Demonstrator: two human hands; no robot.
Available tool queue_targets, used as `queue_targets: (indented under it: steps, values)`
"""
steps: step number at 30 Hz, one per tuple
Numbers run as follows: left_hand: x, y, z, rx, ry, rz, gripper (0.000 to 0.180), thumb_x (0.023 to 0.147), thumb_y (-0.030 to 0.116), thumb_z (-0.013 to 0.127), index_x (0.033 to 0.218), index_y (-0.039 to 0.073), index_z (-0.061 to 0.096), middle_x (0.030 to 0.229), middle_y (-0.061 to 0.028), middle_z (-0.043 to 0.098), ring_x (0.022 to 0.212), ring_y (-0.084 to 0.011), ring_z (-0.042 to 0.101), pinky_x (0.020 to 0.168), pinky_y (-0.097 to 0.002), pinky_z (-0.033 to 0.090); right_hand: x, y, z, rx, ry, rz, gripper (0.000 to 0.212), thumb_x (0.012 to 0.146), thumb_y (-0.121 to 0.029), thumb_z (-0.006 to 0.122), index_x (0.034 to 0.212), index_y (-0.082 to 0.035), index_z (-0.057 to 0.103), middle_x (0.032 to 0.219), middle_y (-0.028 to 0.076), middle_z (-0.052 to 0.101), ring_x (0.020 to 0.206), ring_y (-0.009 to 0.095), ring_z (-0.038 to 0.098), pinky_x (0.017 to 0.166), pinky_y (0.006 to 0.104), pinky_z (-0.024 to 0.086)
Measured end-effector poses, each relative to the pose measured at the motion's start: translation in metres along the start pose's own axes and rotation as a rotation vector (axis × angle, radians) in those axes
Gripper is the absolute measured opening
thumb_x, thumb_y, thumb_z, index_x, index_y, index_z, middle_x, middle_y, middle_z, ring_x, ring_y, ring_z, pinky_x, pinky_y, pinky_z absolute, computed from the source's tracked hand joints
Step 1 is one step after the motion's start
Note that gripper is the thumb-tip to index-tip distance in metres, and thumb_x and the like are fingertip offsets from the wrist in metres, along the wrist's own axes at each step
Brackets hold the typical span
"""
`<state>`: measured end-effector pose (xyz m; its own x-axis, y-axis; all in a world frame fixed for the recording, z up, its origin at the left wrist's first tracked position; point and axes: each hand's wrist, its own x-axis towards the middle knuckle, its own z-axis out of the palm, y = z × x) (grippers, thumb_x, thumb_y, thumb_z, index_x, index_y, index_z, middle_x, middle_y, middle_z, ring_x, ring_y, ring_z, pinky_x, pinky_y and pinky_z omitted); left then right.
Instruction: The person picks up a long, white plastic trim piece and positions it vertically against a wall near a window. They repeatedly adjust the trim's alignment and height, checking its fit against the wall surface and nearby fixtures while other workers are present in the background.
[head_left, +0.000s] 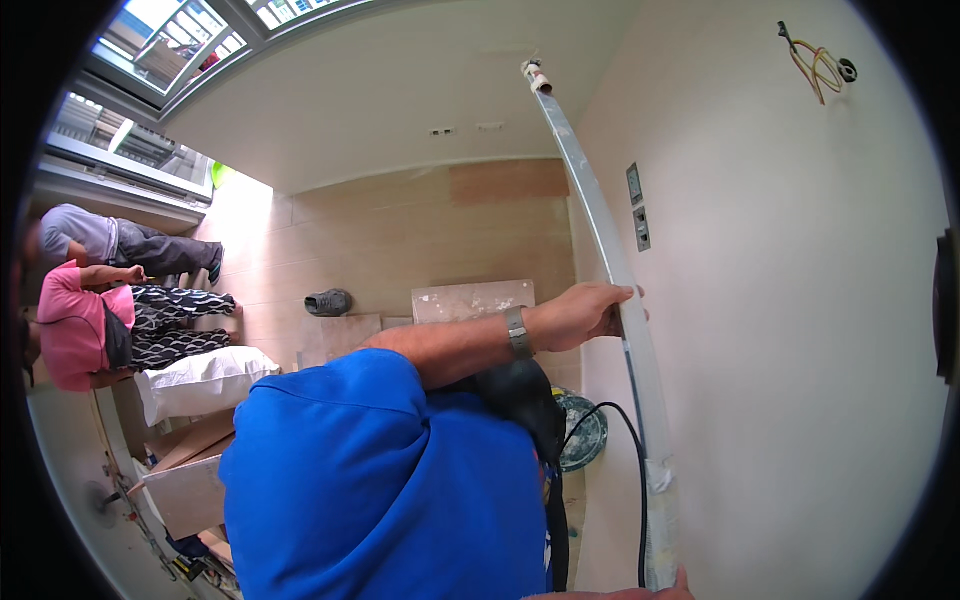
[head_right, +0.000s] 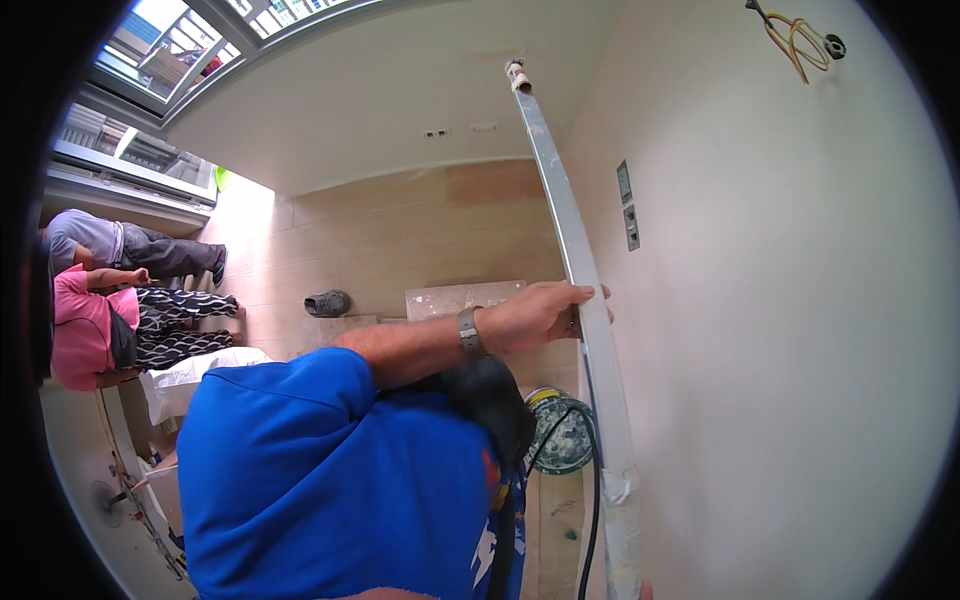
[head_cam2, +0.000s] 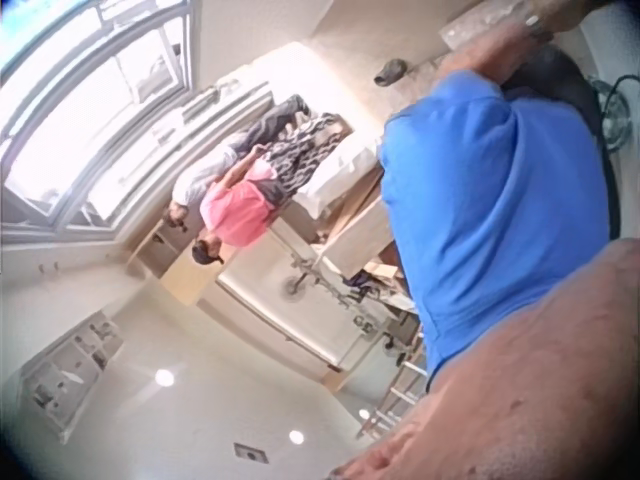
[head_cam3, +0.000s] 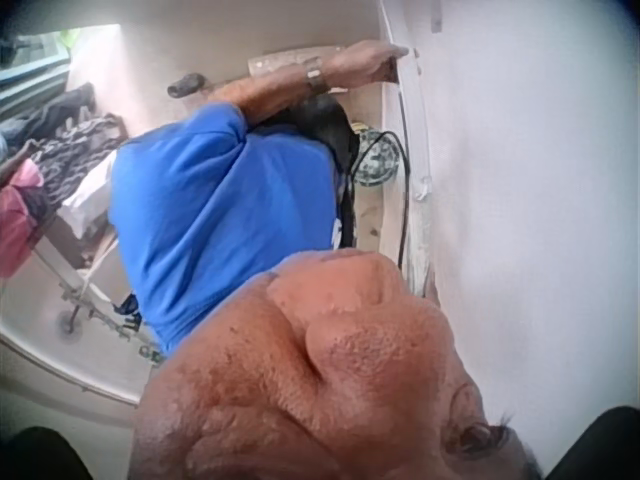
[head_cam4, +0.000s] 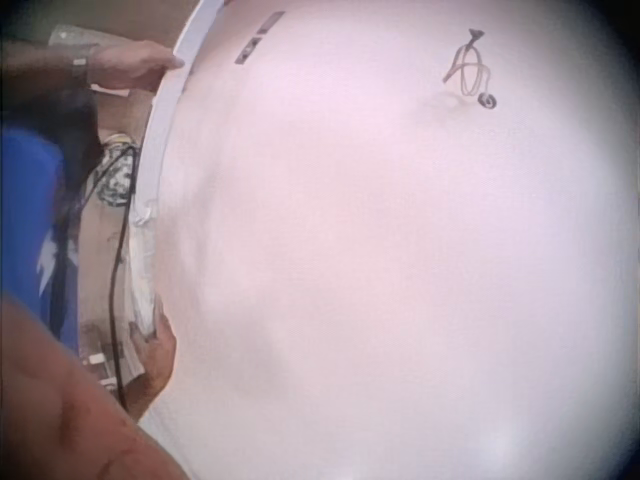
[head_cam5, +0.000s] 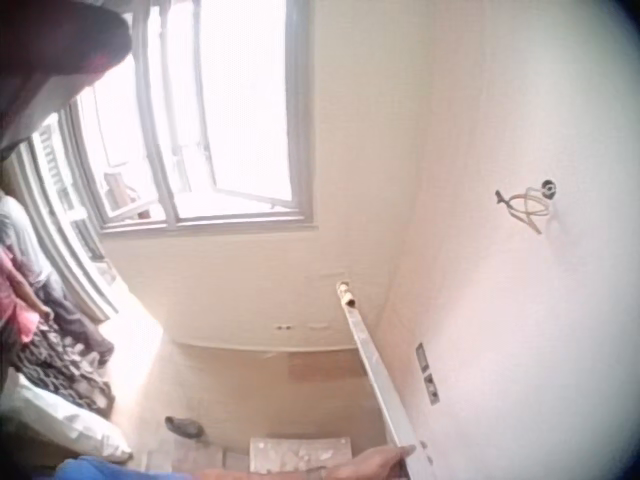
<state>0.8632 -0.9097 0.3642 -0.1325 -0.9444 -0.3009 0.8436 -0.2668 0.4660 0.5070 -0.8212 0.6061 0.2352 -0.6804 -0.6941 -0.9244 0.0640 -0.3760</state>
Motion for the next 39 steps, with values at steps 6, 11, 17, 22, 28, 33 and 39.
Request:
queue_targets:
  steps: [6, 11, 17, 22, 28, 33, 39]
  values:
    - [-0.014, 0.013, 0.05, 0.027, 0.024, 0.017, 0.032, 0.096, 0.021, 0.036, 0.119, -0.001, 0.043, 0.107, -0.0121, 0.055, 0.099, -0.0209, 0.055, 0.092, -0.0367, 0.043, -0.035, -0.003, -0.028, -0.012, 0.06, 0.048, 0.066, 0.072, -0.003, 0.069, 0.132, -0.002, 0.041, 0.098, 0.014, 0.06, 0.084, 0.019, 0.056, 0.069, 0.0278, 0.046]
    - [-0.022, 0.021, 0.074, 0.057, 0.048, 0.007, 0.033, 0.096, 0.02, 0.036, 0.118, -0.002, 0.043, 0.106, -0.0121, 0.055, 0.099, -0.0205, 0.055, 0.093, -0.037, 0.043, -0.051, 0.0, -0.038, -0.017, 0.093, -0.057, 0.068, 0.072, -0.003, 0.07, 0.132, 0.0, 0.04, 0.102, 0.015, 0.06, 0.086, 0.018, 0.055, 0.071, 0.0268, 0.046]
    - [-0.003, 0.023, 0.073, 0.093, 0.009, 0.024, 0.032, 0.096, 0.021, 0.035, 0.116, -0.002, 0.044, 0.105, -0.0121, 0.056, 0.099, -0.0205, 0.056, 0.093, -0.0369, 0.043, -0.053, -0.014, -0.052, 0.009, 0.066, 0.304, 0.066, 0.072, -0.003, 0.07, 0.13, 0.004, 0.041, 0.107, 0.017, 0.059, 0.095, 0.02, 0.054, 0.078, 0.0281, 0.044]
    - [0.033, 0.005, 0.017, -0.01, 0.129, -0.026, 0.027, 0.093, 0.018, 0.036, 0.111, 0.001, 0.047, 0.101, -0.0119, 0.058, 0.097, -0.0215, 0.057, 0.09, -0.0369, 0.044, -0.006, -0.021, -0.043, -0.094, 0.073, 0.053, 0.062, 0.075, -0.004, 0.065, 0.132, 0.001, 0.04, 0.103, 0.016, 0.059, 0.092, 0.021, 0.055, 0.078, 0.0307, 0.045]
    - [0.099, -0.024, -0.108, -0.057, 0.315, -0.151, 0.021, 0.089, 0.017, 0.036, 0.101, 0.006, 0.049, 0.093, -0.0077, 0.059, 0.092, -0.0194, 0.058, 0.084, -0.0358, 0.046, 0.119, -0.012, 0.039, -0.027, 0.153, -0.095, 0.066, 0.065, 0.003, 0.062, 0.128, 0.003, 0.043, 0.101, 0.019, 0.061, 0.089, 0.023, 0.06, 0.08, 0.0295, 0.045]
    - [0.134, -0.038, -0.172, -0.049, 0.402, -0.217, 0.019, 0.087, 0.017, 0.036, 0.098, 0.008, 0.05, 0.09, -0.0058, 0.058, 0.09, -0.0179, 0.058, 0.082, -0.0356, 0.046, 0.181, -0.024, 0.067, 0.05, 0.096, -0.033, 0.063, 0.066, -0.003, 0.068, 0.125, 0.004, 0.046, 0.104, 0.023, 0.06, 0.095, 0.029, 0.061, 0.082, 0.0321, 0.046]
    - [0.12, -0.032, -0.142, -0.094, 0.354, -0.192, 0.021, 0.087, 0.018, 0.037, 0.099, 0.007, 0.051, 0.092, -0.0075, 0.059, 0.09, -0.0193, 0.059, 0.083, -0.0363, 0.046, 0.154, -0.03, 0.053, -0.001, 0.116, 0.0, 0.064, 0.067, -0.007, 0.071, 0.124, 0.004, 0.046, 0.105, 0.023, 0.06, 0.097, 0.028, 0.06, 0.083, 0.0326, 0.045]
